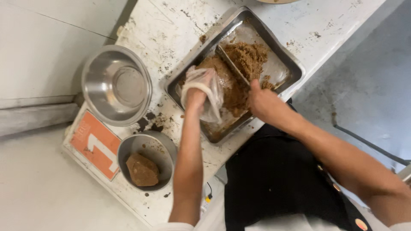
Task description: The person uses a large blade to cut and scrape portions of a brown food paste from a metal tray into a small bowl, then transfers the paste into plastic bags inside a larger metal bowl.
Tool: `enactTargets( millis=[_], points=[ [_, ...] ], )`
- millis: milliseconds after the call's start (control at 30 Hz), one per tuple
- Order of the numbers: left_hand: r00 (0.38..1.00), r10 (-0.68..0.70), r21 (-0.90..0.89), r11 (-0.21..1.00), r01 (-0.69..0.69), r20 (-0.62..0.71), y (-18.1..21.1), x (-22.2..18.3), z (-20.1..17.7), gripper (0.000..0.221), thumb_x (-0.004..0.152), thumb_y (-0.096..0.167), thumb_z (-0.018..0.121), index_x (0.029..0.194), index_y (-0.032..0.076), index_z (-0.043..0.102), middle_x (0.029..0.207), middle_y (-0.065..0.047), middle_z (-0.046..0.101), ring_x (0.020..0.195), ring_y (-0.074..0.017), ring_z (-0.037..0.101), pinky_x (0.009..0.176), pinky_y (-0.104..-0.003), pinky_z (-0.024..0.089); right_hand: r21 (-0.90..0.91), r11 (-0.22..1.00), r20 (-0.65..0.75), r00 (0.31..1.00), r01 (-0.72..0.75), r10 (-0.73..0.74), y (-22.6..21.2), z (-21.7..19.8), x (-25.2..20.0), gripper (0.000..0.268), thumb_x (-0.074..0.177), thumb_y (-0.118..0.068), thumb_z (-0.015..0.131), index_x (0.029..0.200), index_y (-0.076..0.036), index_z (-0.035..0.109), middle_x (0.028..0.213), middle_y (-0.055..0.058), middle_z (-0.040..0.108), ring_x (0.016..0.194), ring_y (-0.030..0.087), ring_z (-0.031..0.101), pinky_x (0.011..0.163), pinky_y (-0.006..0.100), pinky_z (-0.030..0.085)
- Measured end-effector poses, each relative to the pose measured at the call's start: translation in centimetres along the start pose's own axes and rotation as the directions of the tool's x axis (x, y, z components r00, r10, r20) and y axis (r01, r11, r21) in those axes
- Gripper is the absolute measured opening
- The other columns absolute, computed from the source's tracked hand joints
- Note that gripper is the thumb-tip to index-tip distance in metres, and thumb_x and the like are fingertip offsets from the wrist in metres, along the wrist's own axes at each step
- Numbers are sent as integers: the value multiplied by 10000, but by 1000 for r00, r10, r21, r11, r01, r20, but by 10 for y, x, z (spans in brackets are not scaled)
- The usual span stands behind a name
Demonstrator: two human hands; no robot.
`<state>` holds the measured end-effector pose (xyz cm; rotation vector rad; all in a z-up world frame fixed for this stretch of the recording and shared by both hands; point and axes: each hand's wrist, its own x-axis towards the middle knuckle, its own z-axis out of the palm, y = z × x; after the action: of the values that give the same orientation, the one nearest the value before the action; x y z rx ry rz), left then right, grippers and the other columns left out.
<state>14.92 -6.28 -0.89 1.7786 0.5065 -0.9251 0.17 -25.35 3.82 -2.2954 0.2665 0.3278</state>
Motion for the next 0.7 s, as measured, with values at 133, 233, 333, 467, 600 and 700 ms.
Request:
enactTargets(
  millis=[133, 233, 333, 467, 600, 700],
  points=[
    [936, 337, -7, 941, -339, -100, -30, 9, 8, 543, 889, 402, 757, 1259, 5, 752, 1335, -100, 601, 1105, -243, 663, 951, -366, 554, 31, 999, -170, 985, 8, -3, -7, -8, -30, 277, 1041, -130, 502, 1154, 102, 402, 600, 288, 611, 560, 492, 613, 493, 578, 451],
    [961, 268, -183, 943, -277, -71, -46, 17, 17, 612, 868, 397, 768, 1303, -21, 663, 1253, -184, 719, 1089, -274, 694, 933, -375, 565, -676, 662, -139, 826, 324, -546, 19, 20, -23, 392, 1029, 137, 469, 1350, 330, 350, 812, 396, 643, 571, 444, 605, 450, 510, 479],
    [948, 296, -247, 916, -315, -114, -55, 6, 15, 753, 818, 376, 813, 1393, 22, 479, 1276, -209, 661, 1111, -278, 671, 930, -379, 577, -239, 963, -47, 992, -121, 113, 38, 56, 9, 485, 962, -101, 502, 1380, 107, 373, 701, 282, 687, 612, 491, 653, 563, 604, 509],
    [905, 367, -99, 914, -395, -217, -48, 8, 16, 899, 775, 354, 834, 1474, 26, 374, 1296, -185, 597, 1107, -242, 632, 888, -370, 580, -183, 978, -86, 993, -97, 83, 43, 37, 30, 376, 1026, -127, 433, 1341, 78, 413, 761, 288, 678, 619, 476, 662, 529, 585, 521],
    [938, 305, -242, 910, -338, -164, -58, 19, 23, 787, 835, 400, 827, 1389, -106, 591, 1312, -212, 697, 1134, -265, 690, 933, -371, 583, -119, 993, -70, 998, -16, 8, 17, -4, -6, 389, 1062, -194, 449, 1247, 146, 416, 618, 305, 628, 584, 491, 624, 543, 591, 486],
    [948, 245, -27, 966, -256, -202, -59, 24, 23, 846, 875, 415, 798, 1495, -15, 415, 1318, -144, 628, 1138, -231, 665, 970, -350, 547, -170, 984, -107, 992, 50, -68, 9, 13, -17, 477, 1015, -139, 469, 1300, 230, 369, 586, 291, 600, 530, 476, 606, 488, 588, 470]
  ],
)
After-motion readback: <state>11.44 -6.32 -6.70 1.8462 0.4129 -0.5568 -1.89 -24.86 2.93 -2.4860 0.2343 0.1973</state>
